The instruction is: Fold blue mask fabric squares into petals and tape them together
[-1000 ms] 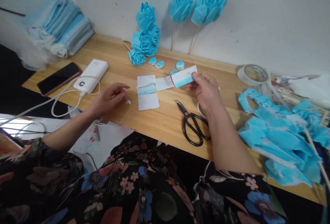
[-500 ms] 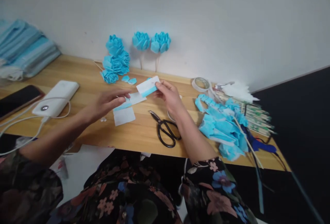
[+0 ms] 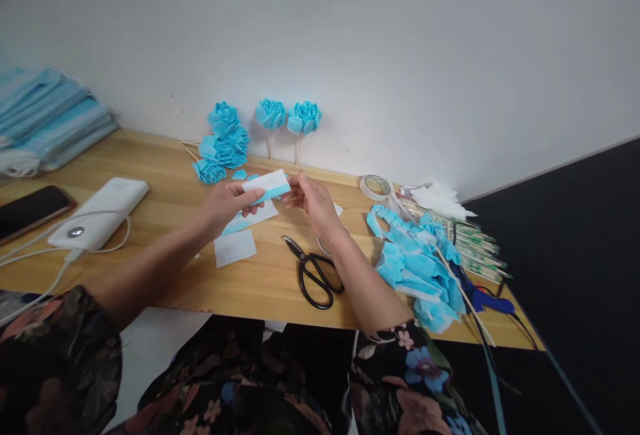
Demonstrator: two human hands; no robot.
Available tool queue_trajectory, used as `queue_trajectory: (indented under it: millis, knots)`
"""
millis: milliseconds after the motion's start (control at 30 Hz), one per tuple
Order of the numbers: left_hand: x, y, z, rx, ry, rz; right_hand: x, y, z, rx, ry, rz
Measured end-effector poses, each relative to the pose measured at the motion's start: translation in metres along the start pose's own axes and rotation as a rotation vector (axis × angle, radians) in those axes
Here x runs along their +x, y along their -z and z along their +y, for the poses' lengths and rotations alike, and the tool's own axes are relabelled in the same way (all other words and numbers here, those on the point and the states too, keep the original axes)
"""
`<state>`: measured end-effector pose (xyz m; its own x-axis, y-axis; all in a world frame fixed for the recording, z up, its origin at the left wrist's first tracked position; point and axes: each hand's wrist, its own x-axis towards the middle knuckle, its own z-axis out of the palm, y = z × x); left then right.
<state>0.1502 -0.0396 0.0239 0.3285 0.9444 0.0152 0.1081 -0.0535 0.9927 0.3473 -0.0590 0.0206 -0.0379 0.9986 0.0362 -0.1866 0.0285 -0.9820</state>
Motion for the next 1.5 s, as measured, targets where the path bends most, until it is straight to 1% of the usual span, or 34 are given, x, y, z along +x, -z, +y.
queue_trajectory:
  millis: [167, 267, 367, 467, 700, 833, 933, 1067, 1133, 1267, 1367, 1433, 1500]
  knots:
    - [-0.005, 0.007, -0.006, 0.100, -0.014, 0.033, -0.006, 0.005, 0.017, -0.069, 0.020, -0.018]
    - [-0.008, 0.006, -0.010, 0.103, -0.039, 0.003, -0.011, 0.005, 0.023, -0.141, 0.018, 0.000]
    - [-0.009, 0.006, -0.010, 0.104, -0.063, -0.032, -0.014, 0.004, 0.023, -0.188, 0.042, 0.036]
    - [-0.010, 0.006, -0.009, 0.135, -0.061, -0.040, -0.014, 0.003, 0.022, -0.231, 0.064, 0.063]
    - [-0.007, 0.010, -0.010, 0.163, -0.060, -0.039, -0.016, 0.004, 0.023, -0.269, 0.073, 0.072]
    - [-0.006, 0.010, -0.012, 0.223, -0.060, -0.026, -0.016, 0.006, 0.024, -0.195, 0.015, 0.033]
    - [-0.007, 0.010, -0.014, 0.240, -0.063, -0.059, -0.015, 0.008, 0.023, -0.134, 0.022, -0.008]
    - [-0.009, 0.007, -0.014, 0.254, -0.089, -0.095, -0.017, 0.007, 0.020, -0.227, 0.071, -0.093]
    - [-0.011, 0.005, -0.014, 0.263, -0.101, -0.102, -0.019, 0.006, 0.020, -0.289, 0.096, -0.109]
    - [-0.011, 0.006, -0.014, 0.254, -0.123, -0.110, -0.021, 0.002, 0.023, -0.398, 0.125, -0.028]
    - [-0.010, 0.007, -0.014, 0.254, -0.131, -0.090, -0.020, 0.001, 0.025, -0.426, 0.117, 0.013]
    - [-0.009, 0.007, -0.013, 0.223, -0.140, -0.037, -0.019, 0.000, 0.024, -0.414, 0.112, 0.030]
    - [-0.010, 0.005, -0.012, 0.107, -0.147, 0.030, -0.018, 0.000, 0.023, -0.394, 0.119, 0.062]
